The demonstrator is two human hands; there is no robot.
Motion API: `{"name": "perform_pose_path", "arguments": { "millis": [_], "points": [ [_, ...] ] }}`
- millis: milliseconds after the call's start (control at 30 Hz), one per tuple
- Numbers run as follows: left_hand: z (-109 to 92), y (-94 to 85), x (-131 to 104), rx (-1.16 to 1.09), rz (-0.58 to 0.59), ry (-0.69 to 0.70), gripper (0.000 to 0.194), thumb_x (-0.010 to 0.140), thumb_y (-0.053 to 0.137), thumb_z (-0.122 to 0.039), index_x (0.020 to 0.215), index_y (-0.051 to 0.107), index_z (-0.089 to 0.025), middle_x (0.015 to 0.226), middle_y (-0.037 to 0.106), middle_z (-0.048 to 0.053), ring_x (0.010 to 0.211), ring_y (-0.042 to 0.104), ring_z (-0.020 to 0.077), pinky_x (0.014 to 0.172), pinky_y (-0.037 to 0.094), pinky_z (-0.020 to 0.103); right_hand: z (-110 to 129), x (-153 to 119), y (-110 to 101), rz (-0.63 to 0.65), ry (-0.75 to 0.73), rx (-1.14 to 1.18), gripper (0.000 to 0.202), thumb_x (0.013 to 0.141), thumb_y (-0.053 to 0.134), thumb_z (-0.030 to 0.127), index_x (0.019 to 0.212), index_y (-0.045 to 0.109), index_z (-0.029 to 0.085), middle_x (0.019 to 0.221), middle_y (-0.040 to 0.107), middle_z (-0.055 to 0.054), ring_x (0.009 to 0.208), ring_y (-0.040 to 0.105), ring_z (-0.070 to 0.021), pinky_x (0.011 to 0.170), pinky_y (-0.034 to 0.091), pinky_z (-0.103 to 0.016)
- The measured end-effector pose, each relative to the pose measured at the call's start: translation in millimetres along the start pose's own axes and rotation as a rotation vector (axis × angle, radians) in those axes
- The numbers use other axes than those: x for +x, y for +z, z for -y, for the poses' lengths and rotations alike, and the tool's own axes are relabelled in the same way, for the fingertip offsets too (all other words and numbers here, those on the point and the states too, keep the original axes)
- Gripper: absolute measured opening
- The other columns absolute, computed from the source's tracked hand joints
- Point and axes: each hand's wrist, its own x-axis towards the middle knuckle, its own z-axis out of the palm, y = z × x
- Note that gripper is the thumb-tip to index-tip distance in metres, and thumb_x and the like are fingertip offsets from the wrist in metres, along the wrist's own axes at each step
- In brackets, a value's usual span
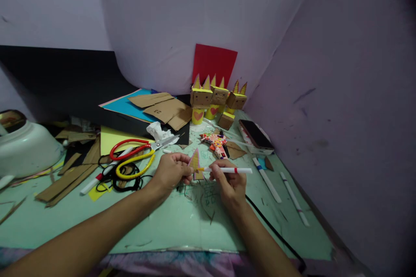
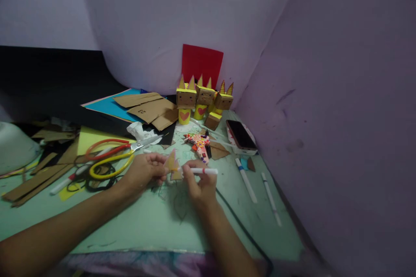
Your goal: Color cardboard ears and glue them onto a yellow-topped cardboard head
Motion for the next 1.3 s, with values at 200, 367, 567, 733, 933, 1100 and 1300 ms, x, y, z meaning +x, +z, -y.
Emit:
{"name": "perform_pose_path", "arguments": {
  "millis": [200,367,567,733,933,1100,1300],
  "points": [
    [0.0,-0.4,0.2,0.001,-0.001,-0.009,0.018,0.046,0.066,-0.008,0.06,0.055,-0.014,0.037,0.057,-0.002,0.031,0.049,0.0096,0.031,0.04,0.018,0.9,0.4,-0.6,0.024,-0.001,-0.01,0.019,0.082,0.057,0.03,0.07,0.062,0.017,0.055,0.057,0.0,0.048,0.052,-0.0119,0.044,0.039,-0.023],
    [-0.3,0.0,0.2,0.005,-0.006,-0.006,0.018,0.047,0.066,-0.007,0.06,0.056,-0.013,0.037,0.057,-0.002,0.032,0.049,0.0095,0.031,0.04,0.018,-1.7,0.7,-2.2,-0.004,-0.023,-0.029,0.019,0.083,0.056,0.031,0.072,0.063,0.017,0.06,0.059,-0.001,0.052,0.054,-0.0129,0.048,0.04,-0.024],
    [-0.7,0.7,0.3,0.009,-0.01,-0.009,0.017,0.047,0.066,-0.007,0.059,0.056,-0.013,0.037,0.057,-0.002,0.032,0.049,0.0098,0.031,0.04,0.018,-5.7,-0.1,-1.4,-0.019,-0.022,-0.033,0.019,0.083,0.057,0.031,0.071,0.062,0.017,0.059,0.058,-0.001,0.052,0.054,-0.0129,0.047,0.04,-0.025],
    [-0.2,0.3,-0.3,0.007,-0.003,-0.01,0.018,0.046,0.066,-0.008,0.06,0.056,-0.013,0.038,0.058,-0.002,0.032,0.05,0.0095,0.032,0.041,0.018,-4.8,0.0,-1.5,-0.021,-0.024,-0.03,0.018,0.083,0.056,0.031,0.074,0.063,0.018,0.061,0.059,-0.001,0.053,0.054,-0.0127,0.048,0.041,-0.024],
    [1.6,0.2,2.1,0.01,0.004,-0.005,0.018,0.046,0.066,-0.009,0.06,0.056,-0.013,0.037,0.057,-0.002,0.031,0.048,0.0091,0.031,0.041,0.018,-5.7,0.2,-0.5,-0.028,-0.024,-0.027,0.019,0.083,0.056,0.03,0.071,0.061,0.017,0.058,0.057,0.0,0.05,0.053,-0.0121,0.046,0.04,-0.024],
    [1.6,0.3,1.6,0.015,0.015,-0.009,0.019,0.046,0.068,-0.009,0.06,0.056,-0.013,0.038,0.058,-0.001,0.031,0.048,0.0092,0.031,0.04,0.018,-4.1,1.4,-1.6,0.019,-0.039,-0.044,0.014,0.082,0.057,0.028,0.075,0.064,0.018,0.064,0.061,-0.002,0.057,0.057,-0.0142,0.051,0.043,-0.025],
    [0.9,0.0,1.4,0.019,-0.01,-0.018,0.019,0.047,0.066,-0.008,0.061,0.055,-0.013,0.038,0.058,-0.002,0.032,0.05,0.0097,0.032,0.041,0.018,-2.5,0.8,-1.3,0.031,-0.033,-0.041,0.017,0.083,0.056,0.027,0.07,0.061,0.018,0.058,0.057,0.0,0.052,0.054,-0.0127,0.049,0.041,-0.025]
  ]
}}
